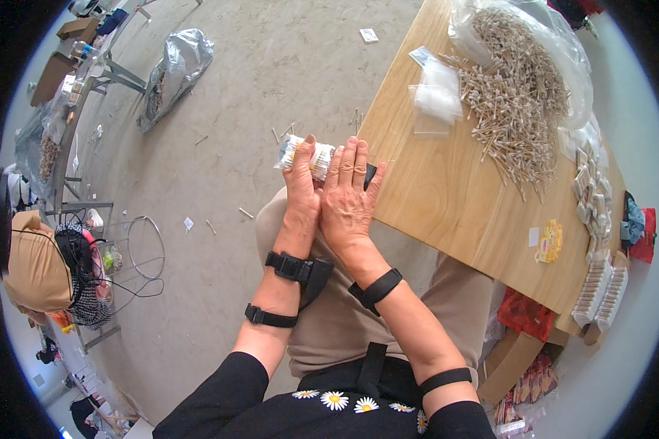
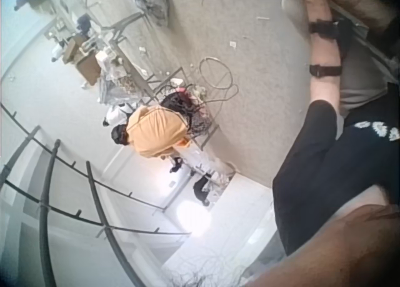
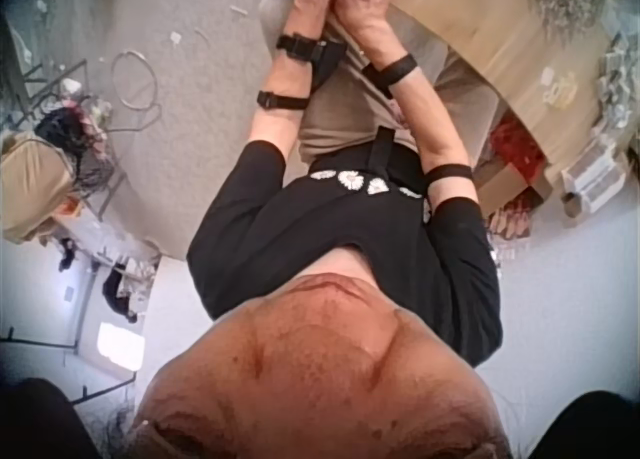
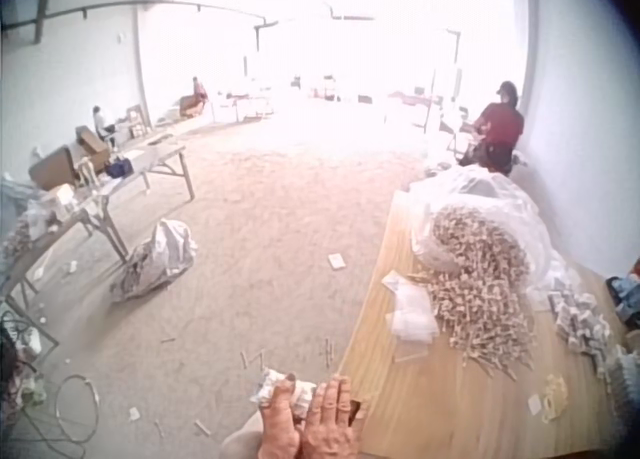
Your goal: Packaging cotton swabs into small plastic bags.
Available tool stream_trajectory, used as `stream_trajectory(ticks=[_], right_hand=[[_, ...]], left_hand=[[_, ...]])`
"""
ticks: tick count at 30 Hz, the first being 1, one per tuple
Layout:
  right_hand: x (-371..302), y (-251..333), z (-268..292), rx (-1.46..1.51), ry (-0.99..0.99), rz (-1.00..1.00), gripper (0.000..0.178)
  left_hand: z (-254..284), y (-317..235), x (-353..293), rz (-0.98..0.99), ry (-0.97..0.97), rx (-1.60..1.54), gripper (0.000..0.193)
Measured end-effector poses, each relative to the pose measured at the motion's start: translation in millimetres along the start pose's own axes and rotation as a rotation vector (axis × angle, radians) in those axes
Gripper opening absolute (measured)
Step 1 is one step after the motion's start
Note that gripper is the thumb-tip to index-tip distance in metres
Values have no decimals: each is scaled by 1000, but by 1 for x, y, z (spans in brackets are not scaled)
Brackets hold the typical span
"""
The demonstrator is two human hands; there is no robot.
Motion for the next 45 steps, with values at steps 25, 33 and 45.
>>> stream_trajectory(ticks=[25,33,45], right_hand=[[12,13,-3,63,60,121,64],[26,38,-4,-104,54,221,59],[18,82,108,278,-160,437,64]], left_hand=[[3,-2,2,36,-1,-5,18],[10,-31,7,-84,-79,10,23],[-4,-124,-43,-73,-77,-319,20]])
Point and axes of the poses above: each hand's wrist, its own x-axis towards the middle knuckle, its own z-axis out of the back of the hand, y = z × x, the point moved 10 cm from there along x, towards the middle knuckle, and after that the axes turned 12 degrees about -x, right-handed, at the moved point
